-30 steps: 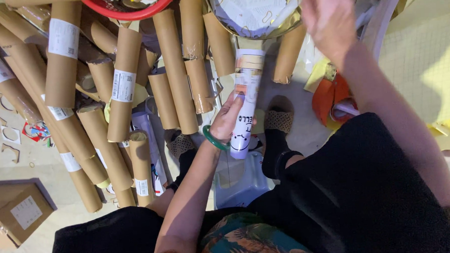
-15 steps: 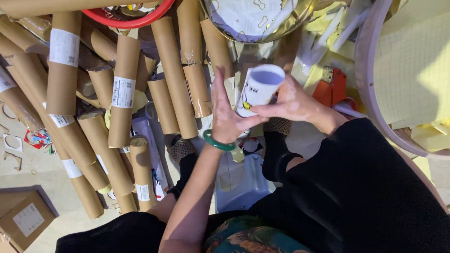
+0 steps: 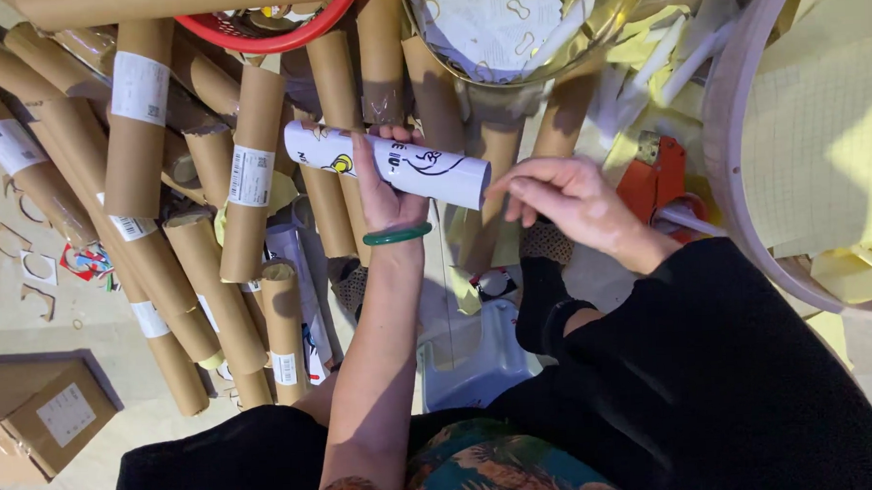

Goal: Packing drawings or prints into cardboard shipping tubes and sealing them with tape.

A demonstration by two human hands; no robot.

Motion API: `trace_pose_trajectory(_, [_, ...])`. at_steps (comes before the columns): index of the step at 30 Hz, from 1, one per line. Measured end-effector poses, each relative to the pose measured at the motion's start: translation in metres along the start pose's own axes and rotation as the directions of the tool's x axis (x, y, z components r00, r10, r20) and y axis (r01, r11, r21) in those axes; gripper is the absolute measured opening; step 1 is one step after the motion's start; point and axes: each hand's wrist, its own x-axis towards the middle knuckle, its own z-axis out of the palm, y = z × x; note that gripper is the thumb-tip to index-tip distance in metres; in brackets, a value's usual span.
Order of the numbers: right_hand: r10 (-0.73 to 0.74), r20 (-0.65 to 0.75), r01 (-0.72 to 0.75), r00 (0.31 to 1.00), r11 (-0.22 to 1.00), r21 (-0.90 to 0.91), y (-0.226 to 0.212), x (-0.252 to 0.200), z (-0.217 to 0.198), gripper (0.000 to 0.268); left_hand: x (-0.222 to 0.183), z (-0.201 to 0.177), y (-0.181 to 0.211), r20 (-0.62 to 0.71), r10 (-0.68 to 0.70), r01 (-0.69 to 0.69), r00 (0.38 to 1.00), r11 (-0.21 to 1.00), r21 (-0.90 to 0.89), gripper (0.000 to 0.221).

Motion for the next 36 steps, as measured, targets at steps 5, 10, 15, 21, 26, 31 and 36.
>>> trace_pose_trajectory(5, [0.134, 0.081, -0.155, 0.988, 0.894, 0.421, -0.004, 0.007, 0.026, 0.031, -0.007, -0.002, -0.019, 0.067, 0.031, -0.031, 0.997, 1.0, 0.0, 0.028])
trace_pose_trajectory(10, [0.142, 0.224, -0.207, 0.964, 0.93, 0.304, 0.018, 0.006, 0.028, 0.038, -0.019, 0.008, -0.024, 0.057, -0.048, 0.048, 0.997, 0.999, 0.009, 0.024])
trace_pose_trajectory(15, [-0.148, 0.366, 0.387, 0.919, 0.523, -0.76, -0.014, 0.007, 0.027, 0.052, -0.024, -0.008, -0.024, -0.054, -0.064, 0.069, 0.997, 0.992, 0.106, 0.028])
trace_pose_trajectory(21, [-0.227, 0.478, 0.515, 0.849, 0.148, -0.844, -0.01, 0.018, 0.013, 0.047, -0.011, -0.013, -0.016, -0.165, 0.011, 0.03, 0.986, 0.971, 0.238, 0.027])
trace_pose_trajectory(26, [-0.33, 0.235, 0.399, 0.914, 0.629, -0.668, -0.006, 0.076, -0.051, 0.023, 0.007, -0.003, 0.015, -0.126, 0.077, -0.034, 0.989, 0.947, 0.318, 0.027])
trace_pose_trajectory(31, [-0.61, 0.06, 0.33, 0.79, 0.34, -0.881, -0.021, 0.153, -0.095, 0.018, -0.004, 0.015, 0.008, -0.007, 0.104, -0.086, 0.995, 0.859, 0.505, 0.028])
trace_pose_trajectory(36, [-0.636, 0.27, 0.155, 0.723, -0.232, -0.96, 0.014, 0.197, -0.105, 0.055, -0.007, 0.0, -0.013, -0.071, 0.048, 0.009, 0.996, 0.773, 0.635, 0.032])
